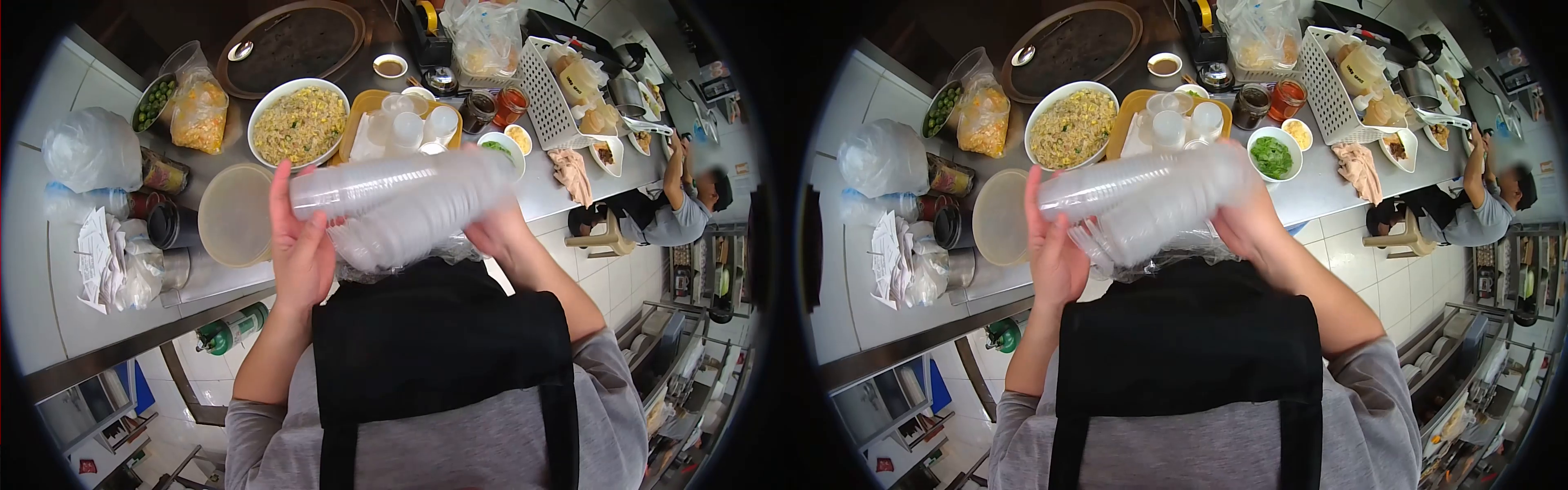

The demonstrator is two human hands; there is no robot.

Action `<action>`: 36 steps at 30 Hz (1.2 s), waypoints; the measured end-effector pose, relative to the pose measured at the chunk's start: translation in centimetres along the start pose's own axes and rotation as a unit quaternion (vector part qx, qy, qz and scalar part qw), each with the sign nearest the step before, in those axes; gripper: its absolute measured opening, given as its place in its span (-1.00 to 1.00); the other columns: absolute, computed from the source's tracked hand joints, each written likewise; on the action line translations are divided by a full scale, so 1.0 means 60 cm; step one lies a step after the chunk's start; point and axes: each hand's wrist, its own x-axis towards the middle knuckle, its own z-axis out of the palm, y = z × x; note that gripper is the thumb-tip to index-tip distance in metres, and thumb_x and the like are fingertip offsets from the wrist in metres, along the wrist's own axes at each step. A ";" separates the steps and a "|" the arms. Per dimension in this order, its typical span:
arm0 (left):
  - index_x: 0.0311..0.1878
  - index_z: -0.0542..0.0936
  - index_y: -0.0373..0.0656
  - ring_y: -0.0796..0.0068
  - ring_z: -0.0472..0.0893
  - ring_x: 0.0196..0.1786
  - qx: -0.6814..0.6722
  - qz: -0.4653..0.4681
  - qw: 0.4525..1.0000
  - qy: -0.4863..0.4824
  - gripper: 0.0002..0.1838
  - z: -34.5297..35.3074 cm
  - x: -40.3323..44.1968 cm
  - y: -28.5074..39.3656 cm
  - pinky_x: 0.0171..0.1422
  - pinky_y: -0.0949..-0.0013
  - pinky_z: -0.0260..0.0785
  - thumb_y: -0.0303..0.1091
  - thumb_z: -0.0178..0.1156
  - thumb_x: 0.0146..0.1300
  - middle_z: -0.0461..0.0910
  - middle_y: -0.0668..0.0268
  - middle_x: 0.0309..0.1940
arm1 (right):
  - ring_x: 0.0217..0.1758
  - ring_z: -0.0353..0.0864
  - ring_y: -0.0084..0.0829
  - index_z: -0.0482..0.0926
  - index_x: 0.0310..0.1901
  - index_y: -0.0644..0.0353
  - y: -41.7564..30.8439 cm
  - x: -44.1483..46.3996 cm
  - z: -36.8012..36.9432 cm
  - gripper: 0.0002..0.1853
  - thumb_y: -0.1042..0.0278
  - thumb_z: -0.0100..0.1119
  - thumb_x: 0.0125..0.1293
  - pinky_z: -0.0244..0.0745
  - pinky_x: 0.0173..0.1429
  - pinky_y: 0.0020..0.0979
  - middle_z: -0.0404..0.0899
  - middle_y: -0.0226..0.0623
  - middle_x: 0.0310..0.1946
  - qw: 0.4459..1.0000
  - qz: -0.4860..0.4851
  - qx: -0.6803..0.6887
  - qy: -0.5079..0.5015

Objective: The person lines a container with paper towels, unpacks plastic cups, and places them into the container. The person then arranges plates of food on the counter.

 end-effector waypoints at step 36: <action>0.49 -0.10 -0.11 0.21 0.21 0.44 0.328 0.261 0.907 0.026 -0.26 0.033 0.128 -0.045 0.40 0.01 0.22 0.13 -0.18 0.47 0.13 0.11 0.39 | -0.12 0.63 -0.33 0.45 0.14 0.36 -0.068 0.202 0.124 -0.55 0.16 -0.10 0.40 0.63 -0.10 -0.32 0.54 -0.14 0.03 0.848 0.101 -0.455 -0.254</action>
